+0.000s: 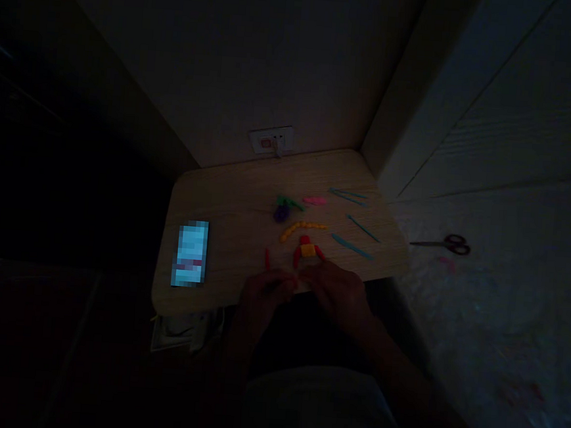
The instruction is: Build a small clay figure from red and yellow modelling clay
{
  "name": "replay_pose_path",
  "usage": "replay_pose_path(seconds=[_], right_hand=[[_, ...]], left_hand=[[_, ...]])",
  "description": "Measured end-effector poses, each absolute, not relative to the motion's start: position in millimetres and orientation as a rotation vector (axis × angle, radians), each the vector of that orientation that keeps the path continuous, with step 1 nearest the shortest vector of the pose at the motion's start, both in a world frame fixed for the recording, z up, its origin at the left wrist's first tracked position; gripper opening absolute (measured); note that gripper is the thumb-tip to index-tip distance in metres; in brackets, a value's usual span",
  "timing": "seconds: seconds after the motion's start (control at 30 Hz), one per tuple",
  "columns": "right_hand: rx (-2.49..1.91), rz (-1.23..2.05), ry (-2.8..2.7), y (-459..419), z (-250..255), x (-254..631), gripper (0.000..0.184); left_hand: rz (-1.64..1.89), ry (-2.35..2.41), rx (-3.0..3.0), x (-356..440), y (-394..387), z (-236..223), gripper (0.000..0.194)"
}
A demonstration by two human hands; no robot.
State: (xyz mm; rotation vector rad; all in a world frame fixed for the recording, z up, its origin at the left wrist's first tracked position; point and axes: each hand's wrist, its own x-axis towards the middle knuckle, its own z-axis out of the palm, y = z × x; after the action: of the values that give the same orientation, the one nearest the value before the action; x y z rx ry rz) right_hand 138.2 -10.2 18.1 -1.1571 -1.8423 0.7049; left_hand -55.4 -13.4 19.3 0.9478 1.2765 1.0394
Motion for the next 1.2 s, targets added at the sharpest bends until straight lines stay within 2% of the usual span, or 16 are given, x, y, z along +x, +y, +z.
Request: replay_pose_path(seconds=[0.1, 0.2, 0.27, 0.43, 0.63, 1.0, 1.2], right_hand=[[-1.335, 0.713, -1.318, -4, 21, 139, 0.019], [-1.290, 1.002, -1.003, -6, 25, 129, 0.021], [-1.216, 1.164, -0.996, -10, 26, 119, 0.023], [-1.163, 1.260, -0.940, -15, 25, 107, 0.025], [-1.119, 1.382, -0.934, -15, 26, 115, 0.029], [-1.185, 1.359, -1.036, -17, 29, 117, 0.019], [-1.247, 1.009, -1.372, -10, 28, 113, 0.011]], left_hand=[[1.255, 1.224, 0.700, -50, -12, 15, 0.031], [1.318, 1.105, 0.520, -40, -12, 18, 0.038], [1.301, 1.021, 0.480, -32, -13, 22, 0.036], [1.287, 0.960, 0.430, -25, -16, 26, 0.031], [1.308, 1.028, 0.447, -35, -16, 21, 0.040], [1.341, 1.120, 0.541, -43, -20, 17, 0.044], [1.322, 1.190, 0.552, -49, -19, 18, 0.047]])
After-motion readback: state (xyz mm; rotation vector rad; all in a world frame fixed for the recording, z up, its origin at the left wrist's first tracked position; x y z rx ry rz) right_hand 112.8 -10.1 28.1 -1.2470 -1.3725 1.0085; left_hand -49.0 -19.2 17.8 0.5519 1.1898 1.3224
